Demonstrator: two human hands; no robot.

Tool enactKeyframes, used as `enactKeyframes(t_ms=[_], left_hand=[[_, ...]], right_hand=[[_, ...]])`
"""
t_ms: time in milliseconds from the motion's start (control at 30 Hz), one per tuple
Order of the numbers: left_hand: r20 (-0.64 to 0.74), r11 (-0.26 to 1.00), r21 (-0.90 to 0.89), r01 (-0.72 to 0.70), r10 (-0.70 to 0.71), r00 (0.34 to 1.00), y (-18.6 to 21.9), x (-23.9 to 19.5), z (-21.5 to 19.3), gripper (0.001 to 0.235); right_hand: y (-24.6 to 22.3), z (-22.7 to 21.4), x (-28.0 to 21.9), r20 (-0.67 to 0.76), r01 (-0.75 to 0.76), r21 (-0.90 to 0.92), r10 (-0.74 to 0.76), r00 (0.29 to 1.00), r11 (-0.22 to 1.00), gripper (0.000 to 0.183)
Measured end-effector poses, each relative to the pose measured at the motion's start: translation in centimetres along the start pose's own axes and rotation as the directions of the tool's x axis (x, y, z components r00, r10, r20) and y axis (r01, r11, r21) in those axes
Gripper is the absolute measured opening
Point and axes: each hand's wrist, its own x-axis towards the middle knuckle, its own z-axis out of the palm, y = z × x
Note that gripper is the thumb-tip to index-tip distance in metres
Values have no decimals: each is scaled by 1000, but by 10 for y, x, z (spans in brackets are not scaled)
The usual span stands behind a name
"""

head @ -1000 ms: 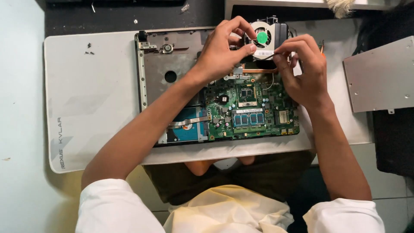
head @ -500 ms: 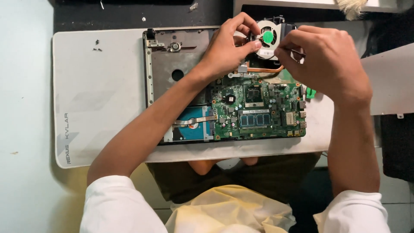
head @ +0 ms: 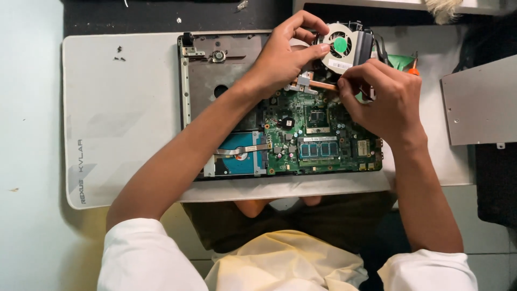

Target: The person removes the back cover of a laptop and uses a screwdriver to detach the cooling fan and heat sink assembly from the motherboard. They disconnect the fan cable and lift the entire cooling unit out of the chassis.

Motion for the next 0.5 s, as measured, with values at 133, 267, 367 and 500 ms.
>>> enactKeyframes(t_ms=[133, 267, 367, 500], left_hand=[[-22, 997, 42, -66, 67, 998, 0, 0, 1, 14], [-51, 998, 36, -47, 49, 997, -1, 2, 0, 13], [-54, 995, 9, -100, 100, 993, -6, 2, 6, 12], [-93, 986, 57, -154, 159, 983, -7, 2, 7, 16]], right_hand=[[-6, -9, 3, 112, 8, -179, 12, 994, 984, 10], [-4, -7, 3, 96, -177, 331, 153, 983, 927, 6], [-5, -4, 2, 119, -229, 391, 198, 973, 892, 7], [-15, 0, 7, 33, -80, 366, 73, 997, 927, 6]])
